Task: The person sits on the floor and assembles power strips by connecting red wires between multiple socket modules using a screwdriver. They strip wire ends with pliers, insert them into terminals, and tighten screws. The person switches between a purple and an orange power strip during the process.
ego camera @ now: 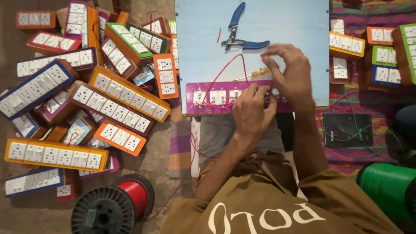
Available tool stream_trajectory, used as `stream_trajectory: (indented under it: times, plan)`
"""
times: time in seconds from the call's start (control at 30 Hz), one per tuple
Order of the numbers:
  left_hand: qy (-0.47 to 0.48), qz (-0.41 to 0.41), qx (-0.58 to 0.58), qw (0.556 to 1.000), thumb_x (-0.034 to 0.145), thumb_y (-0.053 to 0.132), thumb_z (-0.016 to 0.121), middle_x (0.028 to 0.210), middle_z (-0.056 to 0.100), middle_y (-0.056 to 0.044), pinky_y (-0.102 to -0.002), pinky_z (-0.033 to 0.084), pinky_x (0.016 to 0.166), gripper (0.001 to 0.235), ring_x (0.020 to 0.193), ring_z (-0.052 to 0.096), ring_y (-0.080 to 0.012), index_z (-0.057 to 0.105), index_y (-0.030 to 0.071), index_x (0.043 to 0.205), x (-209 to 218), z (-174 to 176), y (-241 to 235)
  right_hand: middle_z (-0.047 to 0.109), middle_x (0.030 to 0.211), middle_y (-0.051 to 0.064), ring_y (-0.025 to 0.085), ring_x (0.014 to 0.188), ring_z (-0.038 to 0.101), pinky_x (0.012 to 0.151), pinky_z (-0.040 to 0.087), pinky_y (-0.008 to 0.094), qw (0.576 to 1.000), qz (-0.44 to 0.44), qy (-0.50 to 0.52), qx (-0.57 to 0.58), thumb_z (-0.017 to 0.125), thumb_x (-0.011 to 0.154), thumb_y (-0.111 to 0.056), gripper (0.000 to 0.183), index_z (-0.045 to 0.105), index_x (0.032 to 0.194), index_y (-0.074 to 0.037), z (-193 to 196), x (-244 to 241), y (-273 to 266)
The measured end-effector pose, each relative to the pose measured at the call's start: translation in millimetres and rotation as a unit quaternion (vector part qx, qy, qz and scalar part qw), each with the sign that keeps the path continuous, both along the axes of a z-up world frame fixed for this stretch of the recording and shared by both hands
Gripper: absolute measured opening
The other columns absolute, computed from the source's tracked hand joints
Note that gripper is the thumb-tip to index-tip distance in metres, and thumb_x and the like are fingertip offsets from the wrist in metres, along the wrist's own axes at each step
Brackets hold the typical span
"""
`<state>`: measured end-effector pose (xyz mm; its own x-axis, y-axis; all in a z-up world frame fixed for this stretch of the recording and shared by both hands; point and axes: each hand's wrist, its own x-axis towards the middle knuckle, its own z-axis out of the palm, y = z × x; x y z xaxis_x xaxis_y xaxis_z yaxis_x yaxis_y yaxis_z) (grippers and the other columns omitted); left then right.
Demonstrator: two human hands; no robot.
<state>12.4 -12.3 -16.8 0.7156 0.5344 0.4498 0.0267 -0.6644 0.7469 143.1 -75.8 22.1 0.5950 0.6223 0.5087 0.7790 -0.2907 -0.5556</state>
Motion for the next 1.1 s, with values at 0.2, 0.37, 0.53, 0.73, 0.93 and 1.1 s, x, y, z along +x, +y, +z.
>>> stream_trajectory:
  times: [0.2, 0.37, 0.53, 0.73, 0.93, 1.1]
  plan:
    - [-0.078, -0.053, -0.048, 0.994, 0.092, 0.017, 0.073, 0.106, 0.067, -0.012, -0.041, 0.056, 0.086, 0.024, 0.099, 0.067, -0.0289, 0.068, 0.004, 0.112, -27.4, -11.3, 1.4, 0.070, 0.092, 0.014, 0.023, 0.083, 0.066, 0.072, 0.054, 0.037, 0.945, 0.135, 0.267, -0.132, 0.036, 0.108, -0.042, 0.052, 0.070, 0.100, -0.003, 10.4, -6.4, 28.6]
    - [-0.002, -0.132, -0.347, 0.928, 0.099, 0.027, 0.067, 0.107, 0.075, -0.009, -0.034, 0.055, 0.080, 0.028, 0.093, 0.070, -0.0190, 0.069, 0.004, 0.115, -81.2, -57.0, -5.0, 0.060, 0.074, 0.009, 0.022, 0.069, 0.061, 0.068, 0.054, 0.031, 0.867, 0.265, 0.419, -0.052, 0.042, 0.110, -0.044, 0.053, 0.062, 0.081, -0.004, 46.7, -55.6, 7.1]
    - [-0.237, -0.164, -0.579, 0.762, 0.104, 0.057, 0.056, 0.120, 0.067, -0.013, -0.037, 0.054, 0.095, 0.064, 0.110, 0.066, -0.0234, 0.059, -0.002, 0.129, -97.6, -78.6, -1.5, 0.061, 0.109, 0.016, 0.026, 0.110, 0.061, 0.103, 0.055, 0.042, 0.818, 0.403, 0.408, 0.048, 0.044, 0.112, -0.031, 0.035, 0.064, 0.114, -0.003, 107.1, -109.9, -42.9]
    - [-0.264, -0.336, -0.742, 0.516, 0.084, 0.079, 0.056, 0.111, 0.064, -0.020, -0.044, 0.055, 0.089, 0.099, 0.103, 0.067, -0.0305, 0.052, -0.010, 0.127, -119.8, 2.9, 17.2, 0.068, 0.116, 0.014, 0.027, 0.106, 0.069, 0.095, 0.065, 0.044, 0.802, 0.472, 0.282, 0.232, 0.076, 0.099, -0.017, 0.023, 0.068, 0.119, -0.013, 127.2, -125.9, -45.0]
    - [-0.217, -0.409, -0.769, 0.441, 0.071, 0.093, 0.060, 0.103, 0.061, -0.024, -0.049, 0.054, 0.088, 0.119, 0.097, 0.066, -0.0361, 0.048, -0.015, 0.122, -121.2, 76.1, 6.4, 0.073, 0.105, 0.005, 0.011, 0.094, 0.073, 0.083, 0.060, 0.031, 0.912, 0.344, 0.126, 0.183, 0.075, 0.094, -0.021, 0.020, 0.070, 0.113, -0.017, 133.8, -140.4, -91.8]
    - [-0.169, -0.482, -0.737, 0.442, 0.063, 0.084, 0.079, 0.102, 0.064, -0.029, -0.050, 0.055, 0.090, 0.119, 0.102, 0.067, -0.0375, 0.051, -0.011, 0.128, -117.1, 99.7, 19.1, 0.070, 0.111, 0.007, 0.014, 0.100, 0.071, 0.087, 0.059, 0.033, 0.924, 0.318, 0.091, 0.192, 0.073, 0.095, -0.028, 0.027, 0.066, 0.117, -0.014, 129.2, -143.0, -102.6]
